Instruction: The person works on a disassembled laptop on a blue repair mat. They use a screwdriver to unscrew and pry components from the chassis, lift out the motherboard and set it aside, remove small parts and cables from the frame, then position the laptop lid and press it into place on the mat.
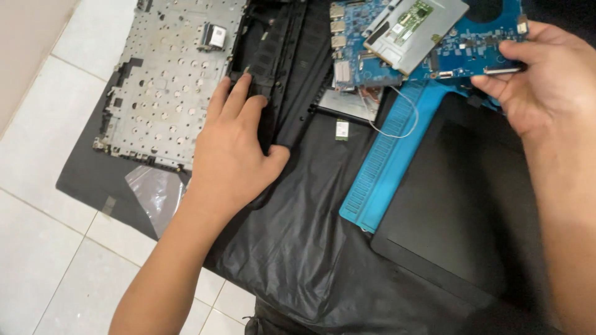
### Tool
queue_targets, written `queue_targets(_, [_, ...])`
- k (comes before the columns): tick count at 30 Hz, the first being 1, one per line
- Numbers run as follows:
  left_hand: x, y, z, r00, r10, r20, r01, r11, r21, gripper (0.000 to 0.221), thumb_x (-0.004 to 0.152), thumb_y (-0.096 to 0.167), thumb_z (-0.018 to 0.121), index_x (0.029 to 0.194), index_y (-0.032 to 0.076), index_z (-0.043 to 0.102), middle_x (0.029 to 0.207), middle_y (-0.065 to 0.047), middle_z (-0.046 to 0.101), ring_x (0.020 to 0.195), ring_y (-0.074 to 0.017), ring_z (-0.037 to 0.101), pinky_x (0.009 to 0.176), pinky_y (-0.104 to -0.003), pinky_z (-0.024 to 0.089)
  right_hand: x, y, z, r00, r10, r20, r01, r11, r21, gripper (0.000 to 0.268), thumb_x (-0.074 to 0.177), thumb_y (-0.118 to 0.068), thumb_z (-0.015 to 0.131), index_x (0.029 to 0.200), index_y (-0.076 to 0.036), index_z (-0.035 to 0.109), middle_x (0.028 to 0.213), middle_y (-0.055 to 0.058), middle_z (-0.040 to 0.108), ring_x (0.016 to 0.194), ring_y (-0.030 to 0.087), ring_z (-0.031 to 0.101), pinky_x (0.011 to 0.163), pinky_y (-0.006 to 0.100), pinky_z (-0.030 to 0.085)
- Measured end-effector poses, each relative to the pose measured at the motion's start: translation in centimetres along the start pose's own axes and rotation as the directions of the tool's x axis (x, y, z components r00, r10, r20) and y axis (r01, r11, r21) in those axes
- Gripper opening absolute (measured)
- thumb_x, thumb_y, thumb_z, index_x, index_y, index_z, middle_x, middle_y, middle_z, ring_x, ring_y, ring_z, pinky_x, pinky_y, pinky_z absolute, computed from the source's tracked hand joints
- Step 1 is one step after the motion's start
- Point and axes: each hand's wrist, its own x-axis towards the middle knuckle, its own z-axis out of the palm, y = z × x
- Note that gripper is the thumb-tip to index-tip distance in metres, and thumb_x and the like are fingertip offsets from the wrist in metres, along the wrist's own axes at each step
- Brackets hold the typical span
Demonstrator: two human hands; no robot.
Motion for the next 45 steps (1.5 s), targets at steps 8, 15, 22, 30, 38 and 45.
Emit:
queue_targets(8, [-0.8, -0.5, -1.0, 0.995, 0.059, 0.085, -0.056, 0.998, -0.038, 0.058, 0.077, 0.02, 0.072, 0.128, -0.005, 0.06, 0.153, -0.029, 0.045, 0.142, -0.0554, 0.034, 0.114, -0.055, 0.038, 1.9, 1.7, -3.6, 0.993, -0.114, 0.007, 0.114, 0.989, -0.096, 0.019, 0.103, 0.0, 0.053, 0.118, -0.003, 0.063, 0.107, 0.012, 0.073, 0.09, 0.024, 0.077, 0.072, 0.04, 0.067])
queue_targets(15, [-1.6, -1.5, -1.1, 0.979, 0.164, 0.12, -0.147, 0.98, -0.133, 0.055, 0.077, 0.018, 0.071, 0.126, -0.005, 0.058, 0.158, -0.024, 0.044, 0.149, -0.0516, 0.031, 0.12, -0.056, 0.034, 3.4, 2.7, -3.9, 0.973, -0.23, -0.01, 0.222, 0.949, -0.225, 0.042, 0.108, -0.014, 0.066, 0.145, -0.001, 0.05, 0.124, 0.011, 0.068, 0.105, 0.018, 0.072, 0.083, 0.044, 0.066])
queue_targets(22, [-1.9, -1.5, -2.2, 0.973, 0.187, 0.135, -0.152, 0.96, -0.234, 0.054, 0.071, 0.016, 0.07, 0.12, -0.004, 0.062, 0.158, -0.018, 0.047, 0.152, -0.0466, 0.033, 0.122, -0.052, 0.034, 2.3, 1.9, -2.0, 0.948, -0.311, 0.068, 0.298, 0.792, -0.532, 0.047, 0.106, -0.023, 0.072, 0.146, -0.002, 0.056, 0.116, 0.005, 0.068, 0.102, 0.018, 0.07, 0.078, 0.039, 0.057])
queue_targets(30, [-1.9, -0.5, -3.8, 0.959, 0.166, 0.232, -0.145, 0.984, -0.102, 0.055, 0.071, 0.022, 0.077, 0.119, -0.001, 0.065, 0.153, -0.019, 0.05, 0.146, -0.0454, 0.037, 0.114, -0.053, 0.033, 1.8, 1.0, -4.2, 0.811, -0.551, 0.198, 0.423, 0.318, -0.849, 0.041, 0.099, -0.026, 0.085, 0.122, 0.006, 0.071, 0.098, 0.02, 0.073, 0.086, 0.024, 0.071, 0.076, 0.036, 0.055])
queue_targets(38, [-1.9, 0.3, -3.6, 0.947, 0.21, 0.241, -0.222, 0.975, 0.022, 0.053, 0.083, 0.029, 0.076, 0.123, -0.003, 0.066, 0.151, -0.025, 0.052, 0.138, -0.0465, 0.047, 0.112, -0.051, 0.04, -8.1, -2.0, -12.4, 0.706, -0.632, 0.32, 0.593, 0.28, -0.755, 0.031, 0.102, -0.009, 0.074, 0.129, 0.007, 0.068, 0.12, 0.017, 0.073, 0.113, 0.025, 0.071, 0.097, 0.035, 0.056])
queue_targets(45, [-2.6, -0.9, -2.2, 0.958, 0.185, 0.217, -0.254, 0.9, 0.355, 0.057, 0.094, 0.042, 0.075, 0.126, -0.004, 0.07, 0.142, -0.025, 0.064, 0.124, -0.0414, 0.063, 0.105, -0.046, 0.05, -20.4, -4.4, -19.5, 0.743, -0.543, 0.392, 0.477, 0.02, -0.878, 0.026, 0.105, -0.005, 0.074, 0.127, 0.008, 0.067, 0.121, 0.02, 0.07, 0.107, 0.028, 0.069, 0.094, 0.034, 0.056])
